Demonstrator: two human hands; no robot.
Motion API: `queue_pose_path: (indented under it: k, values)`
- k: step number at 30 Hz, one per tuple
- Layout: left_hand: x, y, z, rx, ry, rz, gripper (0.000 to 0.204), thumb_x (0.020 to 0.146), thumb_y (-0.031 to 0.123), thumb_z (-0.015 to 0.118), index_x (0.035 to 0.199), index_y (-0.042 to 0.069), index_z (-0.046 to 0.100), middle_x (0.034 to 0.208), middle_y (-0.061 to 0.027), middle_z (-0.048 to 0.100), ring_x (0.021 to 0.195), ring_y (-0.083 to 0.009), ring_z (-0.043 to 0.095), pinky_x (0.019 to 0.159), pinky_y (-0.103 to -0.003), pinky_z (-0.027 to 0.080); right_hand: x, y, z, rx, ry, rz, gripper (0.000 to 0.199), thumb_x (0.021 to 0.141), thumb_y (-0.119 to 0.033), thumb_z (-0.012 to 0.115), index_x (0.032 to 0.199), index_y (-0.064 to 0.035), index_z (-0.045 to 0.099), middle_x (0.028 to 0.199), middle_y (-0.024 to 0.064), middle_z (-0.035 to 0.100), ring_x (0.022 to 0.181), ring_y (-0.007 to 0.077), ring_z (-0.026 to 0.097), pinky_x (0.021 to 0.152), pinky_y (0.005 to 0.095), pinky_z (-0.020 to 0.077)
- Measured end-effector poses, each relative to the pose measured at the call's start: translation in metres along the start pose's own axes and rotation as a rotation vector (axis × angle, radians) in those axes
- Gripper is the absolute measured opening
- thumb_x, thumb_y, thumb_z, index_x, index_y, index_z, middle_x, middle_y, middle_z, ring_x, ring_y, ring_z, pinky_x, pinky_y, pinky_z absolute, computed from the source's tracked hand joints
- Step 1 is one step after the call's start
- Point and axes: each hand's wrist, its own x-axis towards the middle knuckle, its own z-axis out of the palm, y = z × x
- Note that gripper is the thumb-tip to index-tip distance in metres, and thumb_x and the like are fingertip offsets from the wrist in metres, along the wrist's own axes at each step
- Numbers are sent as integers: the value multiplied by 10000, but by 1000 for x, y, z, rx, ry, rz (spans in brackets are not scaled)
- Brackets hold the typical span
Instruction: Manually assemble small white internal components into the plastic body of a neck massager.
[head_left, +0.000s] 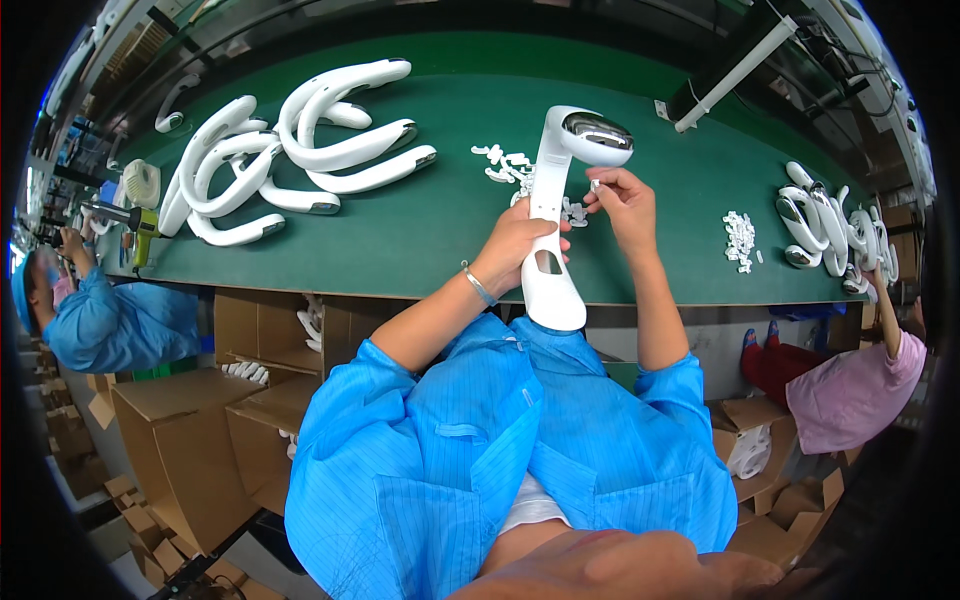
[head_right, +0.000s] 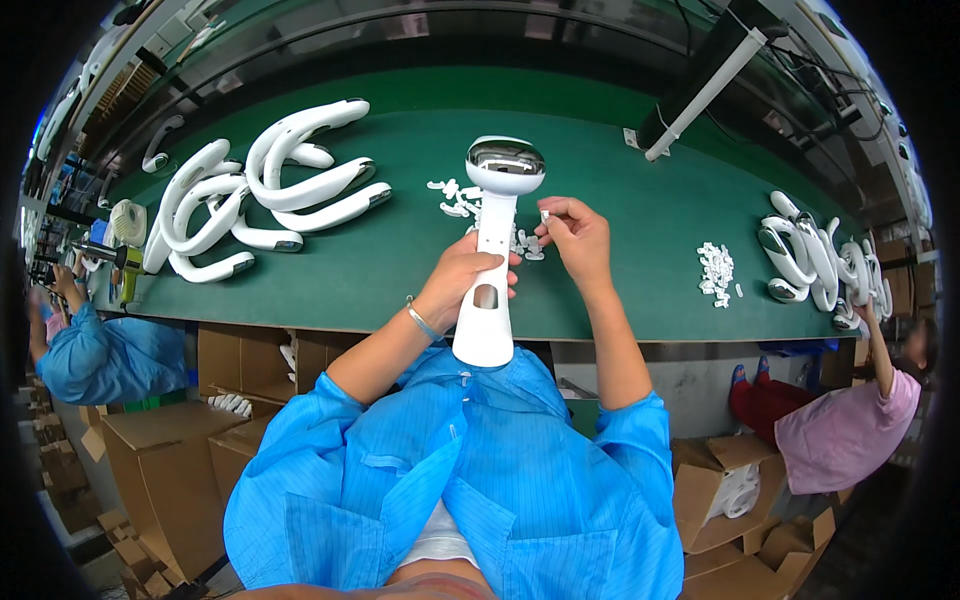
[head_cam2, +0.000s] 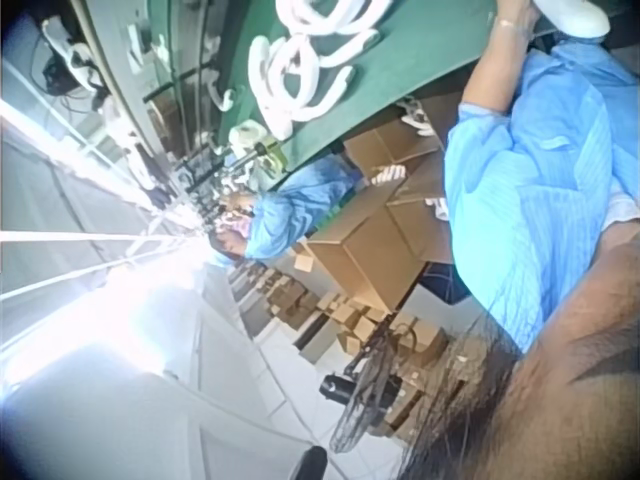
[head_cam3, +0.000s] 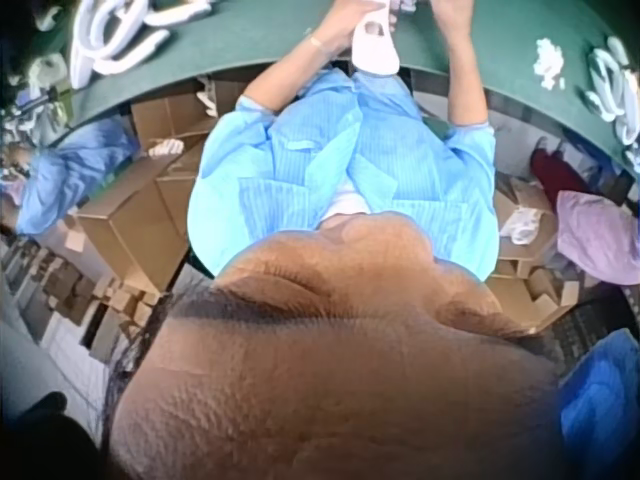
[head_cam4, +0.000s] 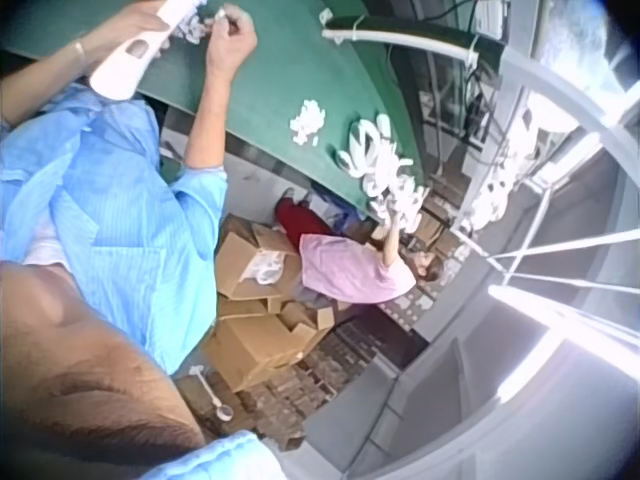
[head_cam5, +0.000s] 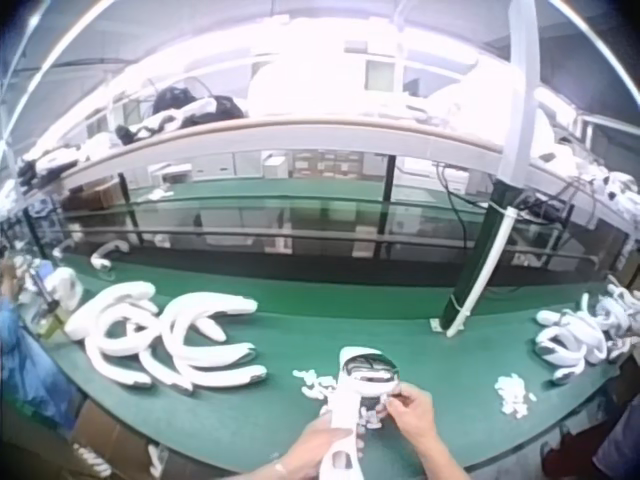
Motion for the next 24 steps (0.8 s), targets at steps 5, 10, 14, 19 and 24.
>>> queue_pose_path:
  k: [5,10,14,19,24]
  values:
    - [5,-3,9,-30,-42,19,356,831,29,516,1175,10,424,948,-119,578,723,-172,621,613,-328,577,-22,-24,8,65,-15,-41,66,824,41,588,875,51,629,931,97,634,721,128,616,669,237,520]
    - [6,-15,12,-10,-88,89,327,840,40,524,1156,5,447,972,-118,582,727,-174,629,599,-331,582,-41,-13,14,79,-32,-106,91,804,27,615,890,41,644,908,91,648,735,116,616,658,221,490]
    - [2,-17,12,2,-140,137,348,848,45,517,1185,-5,446,1029,-132,586,814,-187,632,693,-321,571,-54,-13,15,-284,-13,-274,133,768,52,645,896,20,633,881,75,642,804,153,614,739,278,507]
    - [-1,-18,22,-26,-134,226,444,777,-23,444,1211,27,363,1001,-117,525,727,-155,579,565,-312,556,-63,20,7,-88,-24,-196,101,812,50,608,895,-8,613,986,92,585,686,124,556,592,250,485]
    - [-4,-24,15,-6,-196,193,356,881,69,419,1231,12,389,1030,-121,552,831,-177,601,662,-332,553,-60,-26,16,-282,-192,-244,161,813,75,565,936,-19,608,995,77,567,773,129,559,583,226,472]
